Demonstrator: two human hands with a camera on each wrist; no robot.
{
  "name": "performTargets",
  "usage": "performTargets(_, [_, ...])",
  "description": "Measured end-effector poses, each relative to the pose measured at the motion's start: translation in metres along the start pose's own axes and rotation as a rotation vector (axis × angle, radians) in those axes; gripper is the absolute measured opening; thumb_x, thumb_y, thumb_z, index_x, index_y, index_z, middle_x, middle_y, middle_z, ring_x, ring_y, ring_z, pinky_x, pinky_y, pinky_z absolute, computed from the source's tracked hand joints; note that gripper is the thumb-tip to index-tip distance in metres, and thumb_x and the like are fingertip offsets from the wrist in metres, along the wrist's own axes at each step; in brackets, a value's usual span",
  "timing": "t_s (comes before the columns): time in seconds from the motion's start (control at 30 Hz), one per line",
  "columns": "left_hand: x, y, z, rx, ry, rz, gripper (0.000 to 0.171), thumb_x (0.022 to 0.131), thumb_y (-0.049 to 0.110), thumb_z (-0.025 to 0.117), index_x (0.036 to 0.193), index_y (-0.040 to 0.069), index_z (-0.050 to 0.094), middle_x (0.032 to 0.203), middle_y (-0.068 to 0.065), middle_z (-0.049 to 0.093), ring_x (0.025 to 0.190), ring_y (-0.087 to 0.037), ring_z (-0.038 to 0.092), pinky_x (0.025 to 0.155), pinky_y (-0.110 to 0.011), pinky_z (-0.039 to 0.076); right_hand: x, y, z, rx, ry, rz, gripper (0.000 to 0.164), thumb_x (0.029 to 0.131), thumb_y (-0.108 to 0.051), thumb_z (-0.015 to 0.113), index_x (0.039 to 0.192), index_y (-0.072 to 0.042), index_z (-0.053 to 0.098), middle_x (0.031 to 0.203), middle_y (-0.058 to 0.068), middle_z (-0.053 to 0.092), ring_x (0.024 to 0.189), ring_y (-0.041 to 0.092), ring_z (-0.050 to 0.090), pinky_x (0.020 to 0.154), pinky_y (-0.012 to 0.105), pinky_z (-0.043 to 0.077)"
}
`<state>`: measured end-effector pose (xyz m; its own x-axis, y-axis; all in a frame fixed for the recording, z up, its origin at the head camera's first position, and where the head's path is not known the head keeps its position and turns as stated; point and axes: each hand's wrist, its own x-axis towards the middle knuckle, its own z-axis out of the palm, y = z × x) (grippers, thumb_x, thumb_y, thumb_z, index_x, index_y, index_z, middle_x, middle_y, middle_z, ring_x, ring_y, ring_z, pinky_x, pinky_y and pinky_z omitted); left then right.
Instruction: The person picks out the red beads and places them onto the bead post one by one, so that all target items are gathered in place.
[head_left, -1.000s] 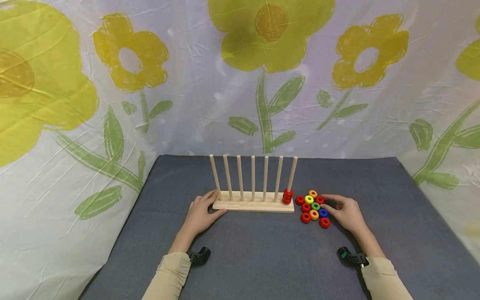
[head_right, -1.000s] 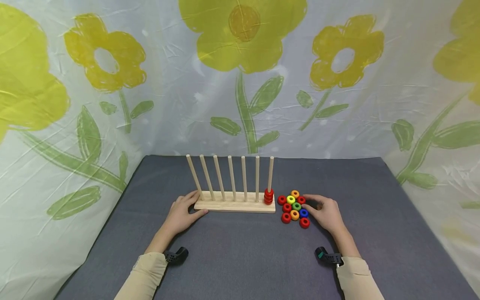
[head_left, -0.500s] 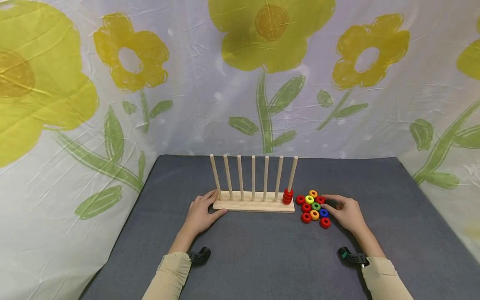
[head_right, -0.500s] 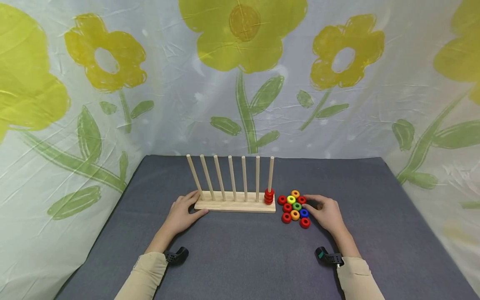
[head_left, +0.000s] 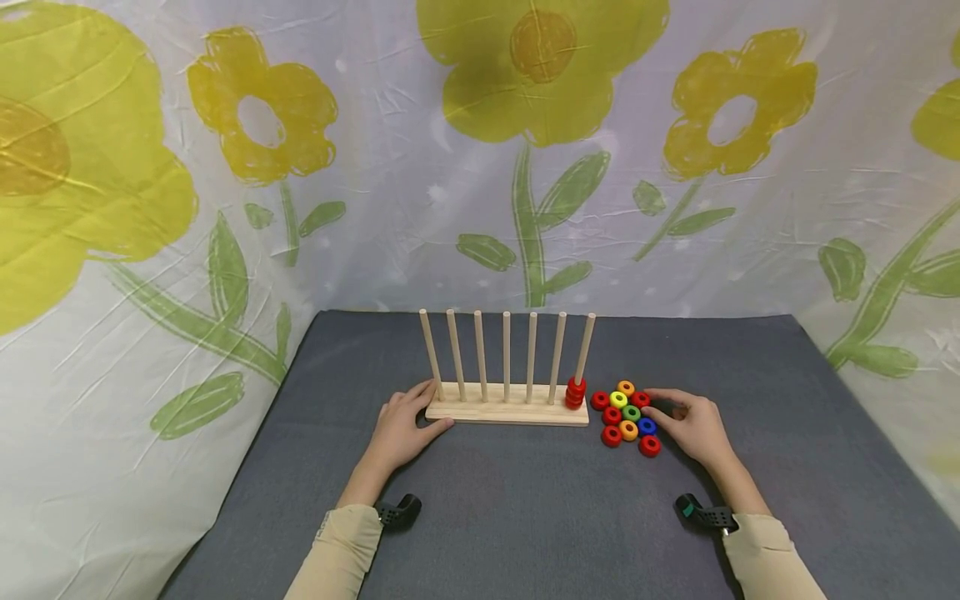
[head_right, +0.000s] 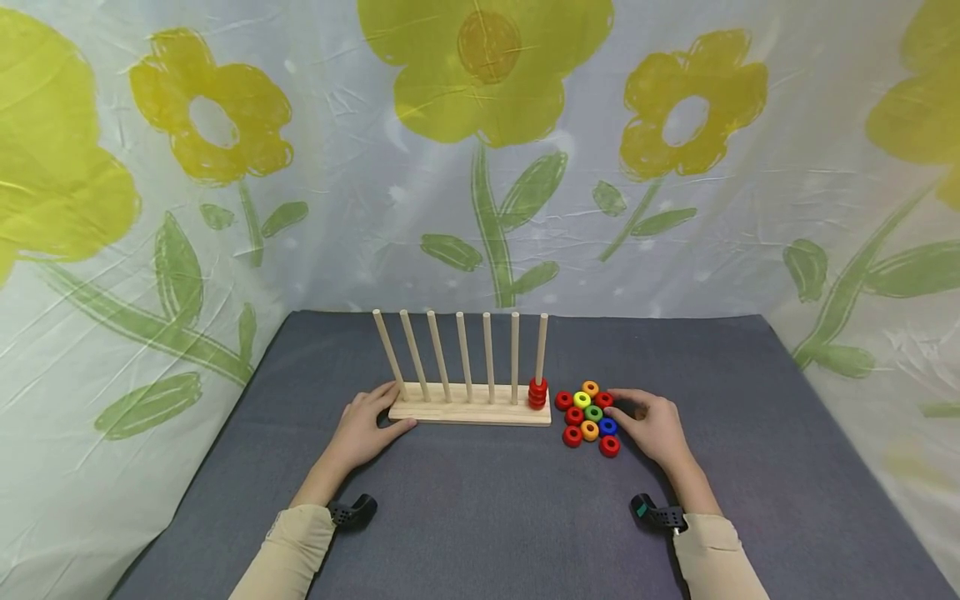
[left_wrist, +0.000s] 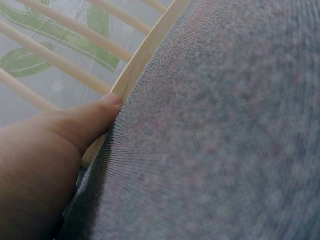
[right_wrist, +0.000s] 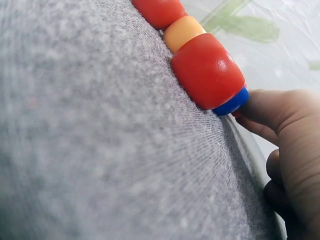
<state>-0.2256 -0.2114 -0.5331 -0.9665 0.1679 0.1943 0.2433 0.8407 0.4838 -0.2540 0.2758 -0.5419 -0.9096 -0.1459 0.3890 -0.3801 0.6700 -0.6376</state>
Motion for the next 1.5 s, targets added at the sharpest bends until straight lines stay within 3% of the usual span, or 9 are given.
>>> performTargets(0.23, [0.0,0.0,0.0,-0.006,0.003,0.001,0.081,0.092,0.053,0.073,0.155,0.009,0.046,0.154,-0.013,0.045,0.119,-0.036,0.049,0.096,-0.055,0.037,-0.001,-0.002,-0.001,0.005,-0.002,0.022,0.026,0.089,-0.022,0.083,0.113,-0.012,0.078,0.069,-0.005,0.06,0.043,0.004,0.024,0.041,0.028,0.024])
performTargets(0.47, [0.0,-0.001,0.001,-0.004,0.004,0.005,0.082,0.091,0.052,0.073,0.155,0.009,0.045,0.155,-0.014,0.044,0.121,-0.036,0.048,0.097,-0.055,0.036,-0.001,-0.004,-0.003,0.027,-0.014,0.06,0.029,0.091,-0.025,0.081,0.116,-0.012,0.077,0.05,-0.011,0.031,0.042,0.005,0.021,0.038,0.026,0.021])
performTargets(0.7, [0.0,-0.001,0.002,-0.004,0.012,0.006,0.081,0.092,0.052,0.073,0.155,0.008,0.046,0.154,-0.014,0.045,0.121,-0.037,0.048,0.097,-0.056,0.036,-0.001,-0.005,-0.005,0.04,-0.012,0.066,0.03,0.092,-0.028,0.08,0.118,-0.012,0.076,0.048,-0.012,0.027,0.043,0.006,0.018,0.039,0.027,0.021])
performTargets(0.77, [0.0,-0.001,0.001,-0.005,0.008,0.004,0.082,0.092,0.052,0.073,0.155,0.009,0.045,0.154,-0.014,0.045,0.122,-0.037,0.048,0.098,-0.056,0.036,-0.001,-0.006,-0.006,0.043,-0.008,0.064,0.03,0.092,-0.027,0.08,0.118,-0.012,0.076,0.048,-0.01,0.03,0.043,0.005,0.018,0.039,0.027,0.021])
performTargets(0.83, [0.0,-0.001,0.001,-0.004,0.008,0.004,0.081,0.092,0.052,0.073,0.155,0.009,0.045,0.154,-0.014,0.045,0.122,-0.037,0.048,0.098,-0.056,0.036,0.0,-0.007,-0.007,0.046,0.0,0.06,0.03,0.092,-0.027,0.08,0.118,-0.012,0.076,0.052,-0.007,0.045,0.042,0.004,0.018,0.039,0.027,0.022])
performTargets(0.9, [0.0,-0.001,0.001,-0.006,0.008,0.005,0.081,0.092,0.052,0.073,0.155,0.008,0.045,0.154,-0.014,0.045,0.121,-0.037,0.048,0.098,-0.056,0.036,0.0,-0.008,-0.008,0.051,0.009,0.059,0.029,0.092,-0.026,0.08,0.118,-0.012,0.077,0.064,-0.003,0.061,0.042,0.003,0.019,0.039,0.027,0.022])
performTargets(1.0, [0.0,-0.002,0.001,-0.002,0.01,0.006,0.081,0.092,0.052,0.073,0.155,0.008,0.045,0.154,-0.014,0.045,0.121,-0.036,0.048,0.097,-0.056,0.036,0.001,-0.009,-0.009,0.062,0.015,0.06,0.029,0.093,-0.026,0.079,0.118,-0.012,0.076,0.083,0.003,0.071,0.039,0.001,0.021,0.038,0.027,0.023])
performTargets(1.27, [0.0,-0.001,0.001,-0.004,0.005,0.0,0.082,0.092,0.053,0.073,0.155,0.009,0.045,0.155,-0.014,0.044,0.122,-0.037,0.048,0.098,-0.056,0.036,0.004,-0.016,-0.014,0.09,0.019,0.075,0.031,0.093,-0.027,0.078,0.121,-0.013,0.075,0.065,0.005,0.063,0.034,0.005,0.027,0.036,0.028,0.025])
performTargets(1.5, [0.0,0.0,0.0,-0.013,0.007,0.005,0.082,0.091,0.052,0.074,0.155,0.008,0.045,0.154,-0.014,0.045,0.122,-0.037,0.048,0.097,-0.056,0.036,0.006,-0.022,-0.02,0.089,0.032,0.063,0.031,0.094,-0.027,0.078,0.122,-0.013,0.075,0.079,0.007,0.069,0.036,0.001,0.024,0.035,0.029,0.025])
